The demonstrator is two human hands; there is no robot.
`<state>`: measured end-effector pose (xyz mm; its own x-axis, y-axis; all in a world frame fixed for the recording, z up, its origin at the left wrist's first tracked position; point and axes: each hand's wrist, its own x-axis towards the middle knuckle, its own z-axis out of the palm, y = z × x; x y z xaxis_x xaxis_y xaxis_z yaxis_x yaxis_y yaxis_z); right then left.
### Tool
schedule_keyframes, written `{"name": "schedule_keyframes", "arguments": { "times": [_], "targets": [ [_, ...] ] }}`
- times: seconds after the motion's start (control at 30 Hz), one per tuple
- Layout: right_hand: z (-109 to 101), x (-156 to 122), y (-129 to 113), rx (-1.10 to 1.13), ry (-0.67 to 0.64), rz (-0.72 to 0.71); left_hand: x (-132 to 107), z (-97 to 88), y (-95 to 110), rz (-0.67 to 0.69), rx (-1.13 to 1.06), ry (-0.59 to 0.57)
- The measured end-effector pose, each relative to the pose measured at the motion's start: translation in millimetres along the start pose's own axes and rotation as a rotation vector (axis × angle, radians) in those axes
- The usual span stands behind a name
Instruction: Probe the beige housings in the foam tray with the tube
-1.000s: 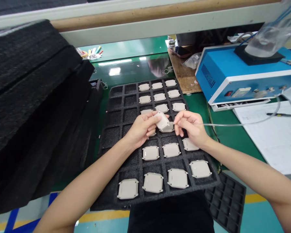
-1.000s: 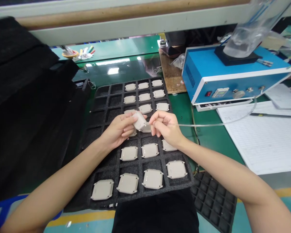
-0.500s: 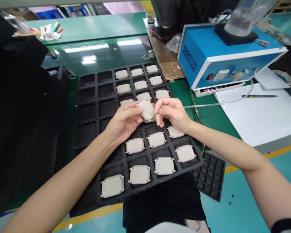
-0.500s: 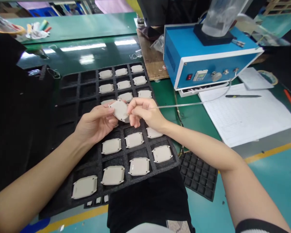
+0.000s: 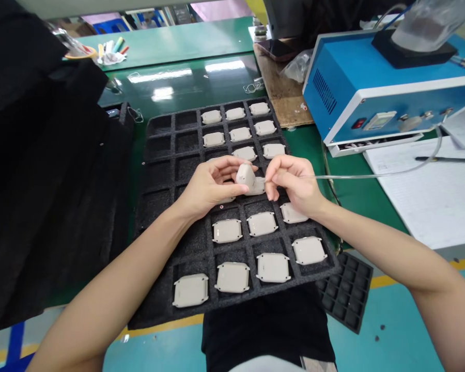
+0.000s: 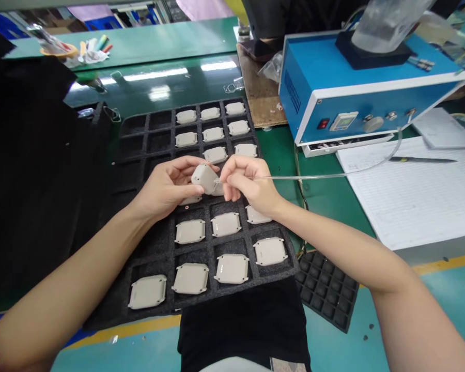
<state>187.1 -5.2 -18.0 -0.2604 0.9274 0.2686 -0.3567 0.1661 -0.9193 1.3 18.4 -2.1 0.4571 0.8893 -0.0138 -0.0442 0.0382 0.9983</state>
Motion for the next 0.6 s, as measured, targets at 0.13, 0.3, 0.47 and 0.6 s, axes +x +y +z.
{"name": "schedule_keyframes", "arguments": {
  "times": [0.13,0.3,0.47,0.6],
  "targets": [
    [3.3,-3.0,-3.0,-0.082,-0.021,-0.022,1.6,-3.0,0.2,0.008,0.071,-0.028],
    [5.7,-4.1,-4.8,-0.149,-0.009,-0.033,3.0,-4.4,-2.3,0.021,0.050,-0.075],
    [4.4,-3.2,-1.8,-0.168,-0.006,-0.052,3.8,-5.3,-4.3,0.043,0.052,-0.083],
    [4.5,-3.2,-1.5,-0.183,-0.008,-0.044,3.9,-5.4,-4.5,0.057,0.065,-0.097]
  ]
}}
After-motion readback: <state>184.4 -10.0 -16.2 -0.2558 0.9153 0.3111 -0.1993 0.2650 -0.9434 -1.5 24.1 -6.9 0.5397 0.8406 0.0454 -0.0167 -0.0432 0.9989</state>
